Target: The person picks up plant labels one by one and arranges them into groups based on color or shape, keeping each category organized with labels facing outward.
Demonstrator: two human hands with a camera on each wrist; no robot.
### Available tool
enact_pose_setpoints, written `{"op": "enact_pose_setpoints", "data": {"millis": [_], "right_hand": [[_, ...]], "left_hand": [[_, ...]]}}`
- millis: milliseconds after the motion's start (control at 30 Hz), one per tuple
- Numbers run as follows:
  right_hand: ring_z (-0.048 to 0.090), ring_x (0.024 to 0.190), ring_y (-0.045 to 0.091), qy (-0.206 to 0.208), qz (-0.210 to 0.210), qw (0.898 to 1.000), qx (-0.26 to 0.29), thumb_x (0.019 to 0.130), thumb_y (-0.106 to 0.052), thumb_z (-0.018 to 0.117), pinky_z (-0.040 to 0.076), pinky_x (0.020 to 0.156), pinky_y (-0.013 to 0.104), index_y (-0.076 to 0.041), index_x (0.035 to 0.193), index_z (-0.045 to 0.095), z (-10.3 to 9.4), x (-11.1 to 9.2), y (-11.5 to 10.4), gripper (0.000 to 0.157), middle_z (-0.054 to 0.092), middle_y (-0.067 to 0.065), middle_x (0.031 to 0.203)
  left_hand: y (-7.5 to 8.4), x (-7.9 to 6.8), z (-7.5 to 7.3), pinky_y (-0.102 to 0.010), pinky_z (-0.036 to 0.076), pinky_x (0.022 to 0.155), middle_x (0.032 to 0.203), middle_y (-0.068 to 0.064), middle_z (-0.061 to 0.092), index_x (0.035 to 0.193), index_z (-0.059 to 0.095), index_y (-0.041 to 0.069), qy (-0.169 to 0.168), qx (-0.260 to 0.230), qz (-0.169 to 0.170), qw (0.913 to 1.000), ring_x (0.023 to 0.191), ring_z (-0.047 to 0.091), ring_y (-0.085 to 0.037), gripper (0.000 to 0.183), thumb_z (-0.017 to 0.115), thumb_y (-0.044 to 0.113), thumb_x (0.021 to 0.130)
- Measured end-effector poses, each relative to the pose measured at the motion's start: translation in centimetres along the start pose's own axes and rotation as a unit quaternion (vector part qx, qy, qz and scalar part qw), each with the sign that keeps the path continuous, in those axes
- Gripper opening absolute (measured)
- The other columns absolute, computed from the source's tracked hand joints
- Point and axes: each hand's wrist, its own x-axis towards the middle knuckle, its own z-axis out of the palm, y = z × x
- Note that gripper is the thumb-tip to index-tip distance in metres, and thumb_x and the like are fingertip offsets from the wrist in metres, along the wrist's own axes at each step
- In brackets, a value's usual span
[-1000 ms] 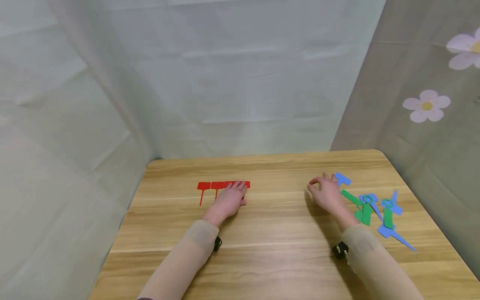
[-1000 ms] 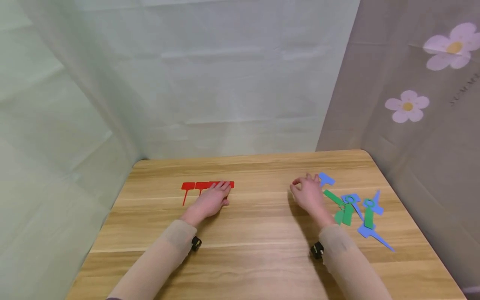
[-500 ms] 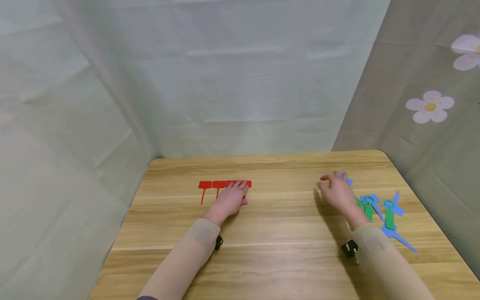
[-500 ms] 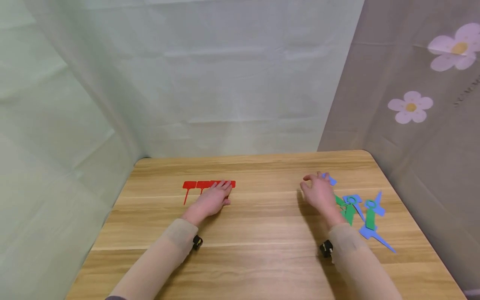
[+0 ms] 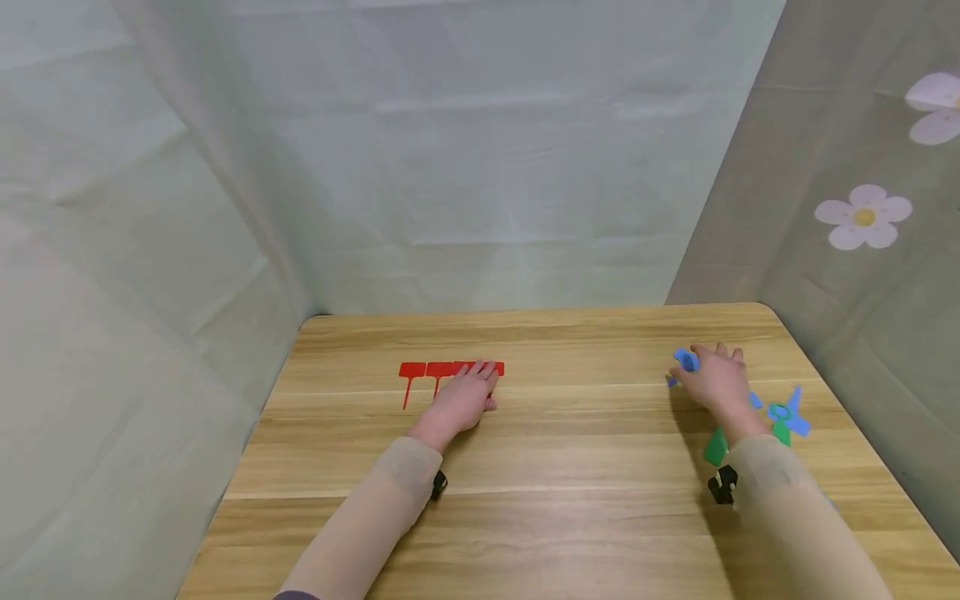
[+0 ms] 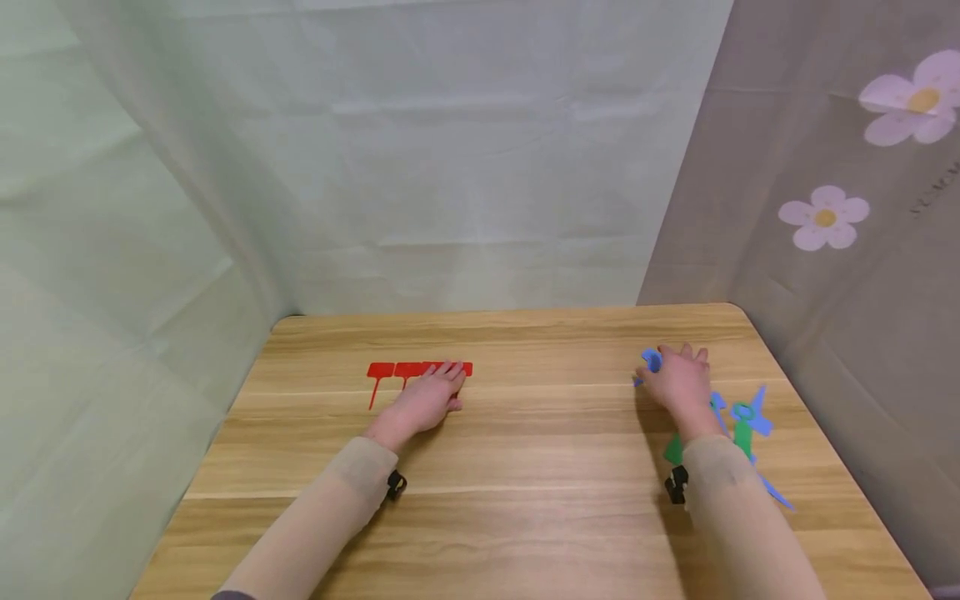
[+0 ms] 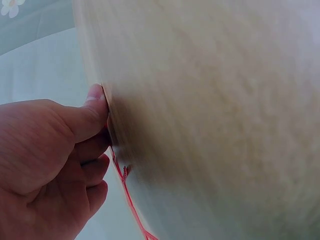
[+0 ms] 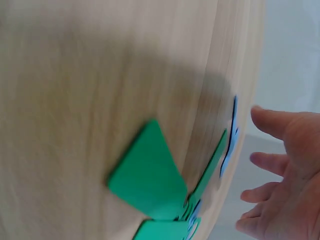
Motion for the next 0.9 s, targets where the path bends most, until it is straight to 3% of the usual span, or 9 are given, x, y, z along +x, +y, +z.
{"op": "enact_pose_setpoints", "data": {"millis": [167, 433, 667, 900], "right_hand": [[-0.004, 0.141, 0.082, -0.061, 0.018, 0.998, -0.009, 0.104, -0.044, 0.066, 0.01, 0.117, 0.082, 0.02, 0.156, 0.029, -0.8, 0.5, 0.7, 0.09, 0.008, 0.06, 0.153], [-0.007, 0.143, 0.079, -0.085, 0.045, 0.995, -0.025, 0.104, -0.044, 0.068, 0.009, 0.118, 0.081, 0.015, 0.152, 0.041, -1.1, 1.1, 0.6, 0.081, 0.005, 0.059, 0.154], [0.006, 0.143, 0.079, -0.079, 0.045, 0.992, -0.087, 0.101, -0.042, 0.073, 0.017, 0.116, 0.081, 0.019, 0.135, 0.059, -1.3, 1.7, -0.1, 0.07, 0.03, 0.058, 0.147], [0.007, 0.145, 0.075, -0.067, 0.073, 0.99, -0.101, 0.096, -0.042, 0.078, 0.016, 0.119, 0.077, 0.021, 0.126, 0.063, -1.4, 2.4, -0.5, 0.071, 0.034, 0.056, 0.146]], "left_hand": [[0.0, -0.2, -0.2, -0.046, 0.02, 0.131, 0.172, -0.013, 0.035, 0.164, 0.042, 0.003, -0.003, -0.001, 0.001, 1.0, 0.162, 0.025, -0.031, 0.066, 0.066, 0.03, 0.108], [0.1, -0.3, -0.3, -0.045, 0.019, 0.132, 0.173, -0.013, 0.033, 0.164, 0.041, 0.004, -0.007, -0.003, 0.001, 1.0, 0.162, 0.024, -0.03, 0.066, 0.065, 0.029, 0.108], [0.3, -0.4, -0.4, -0.046, 0.02, 0.132, 0.173, -0.013, 0.033, 0.164, 0.041, 0.003, -0.006, -0.004, -0.001, 1.0, 0.162, 0.024, -0.03, 0.066, 0.065, 0.029, 0.108], [0.5, -0.2, -0.5, -0.045, 0.02, 0.132, 0.173, -0.012, 0.033, 0.164, 0.041, 0.004, -0.008, 0.009, -0.004, 0.9999, 0.162, 0.025, -0.03, 0.066, 0.065, 0.03, 0.108]]}}
